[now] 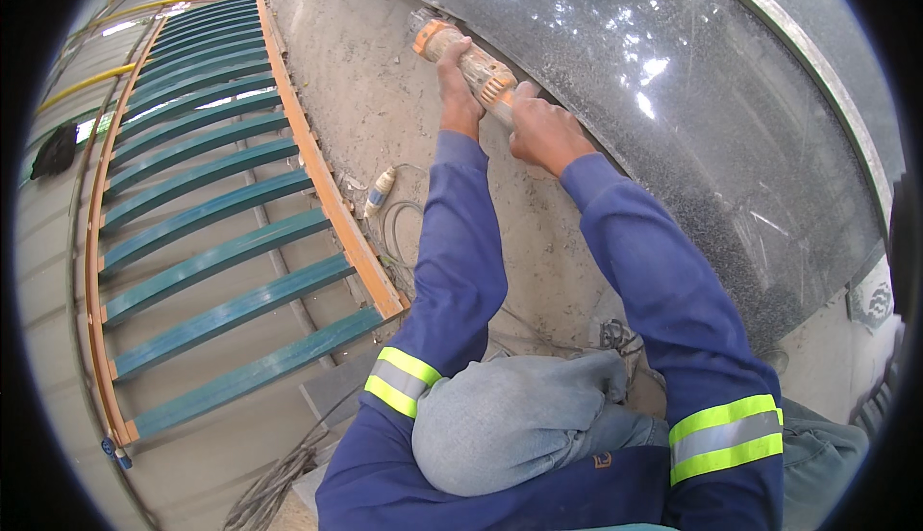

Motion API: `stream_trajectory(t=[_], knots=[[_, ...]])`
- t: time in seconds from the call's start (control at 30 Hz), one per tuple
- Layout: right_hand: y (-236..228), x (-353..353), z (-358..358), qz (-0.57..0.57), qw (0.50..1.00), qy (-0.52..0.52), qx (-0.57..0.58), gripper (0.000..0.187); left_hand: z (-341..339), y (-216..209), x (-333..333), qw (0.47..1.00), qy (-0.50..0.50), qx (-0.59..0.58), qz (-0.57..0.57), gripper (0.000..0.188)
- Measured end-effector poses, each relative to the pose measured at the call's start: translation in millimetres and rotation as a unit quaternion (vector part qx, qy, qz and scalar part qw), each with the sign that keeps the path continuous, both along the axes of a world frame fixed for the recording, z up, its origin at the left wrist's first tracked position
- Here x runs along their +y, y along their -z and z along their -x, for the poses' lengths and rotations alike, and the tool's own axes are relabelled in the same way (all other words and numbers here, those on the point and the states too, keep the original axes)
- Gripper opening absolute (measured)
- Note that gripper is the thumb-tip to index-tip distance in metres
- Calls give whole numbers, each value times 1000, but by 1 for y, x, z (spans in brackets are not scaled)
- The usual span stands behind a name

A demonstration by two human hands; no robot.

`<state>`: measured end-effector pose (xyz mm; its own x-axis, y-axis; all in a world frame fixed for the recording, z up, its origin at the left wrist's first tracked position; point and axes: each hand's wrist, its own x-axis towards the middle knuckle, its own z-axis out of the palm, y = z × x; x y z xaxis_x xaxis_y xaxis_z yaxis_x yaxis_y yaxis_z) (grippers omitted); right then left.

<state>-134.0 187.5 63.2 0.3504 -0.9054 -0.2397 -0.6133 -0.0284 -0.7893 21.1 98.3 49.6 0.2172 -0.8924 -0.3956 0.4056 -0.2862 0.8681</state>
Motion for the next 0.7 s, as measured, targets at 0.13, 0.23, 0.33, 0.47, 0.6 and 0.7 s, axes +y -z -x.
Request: stream_trajectory(t=[0.13, 0.23, 0.33, 0.47, 0.6, 0.7], knots=[[5, -16, -11, -1, 1000, 9, 0, 38, -13, 7, -19, 1000, 13, -5, 12, 32], [6, -27, -20, -20, 1000, 16, 18, 46, -20, 8, -28, 1000, 16, -6, 7, 31], [6, -30, -21, -20, 999, 25, 10, 47, -16, 5, -31, 1000, 15, 3, -1, 32], [0, -16, -11, -23, 1000, 18, 12, 46, -2, -7, -13, 1000, 7, 3, -16, 31], [-6, 10, 4, 5, 1000, 18, -12, 37, 11, -15, 13, 1000, 8, 12, -6, 30], [-10, 21, 11, 2, 1000, 9, 0, 37, 11, -10, 21, 1000, -2, 16, -6, 31]])
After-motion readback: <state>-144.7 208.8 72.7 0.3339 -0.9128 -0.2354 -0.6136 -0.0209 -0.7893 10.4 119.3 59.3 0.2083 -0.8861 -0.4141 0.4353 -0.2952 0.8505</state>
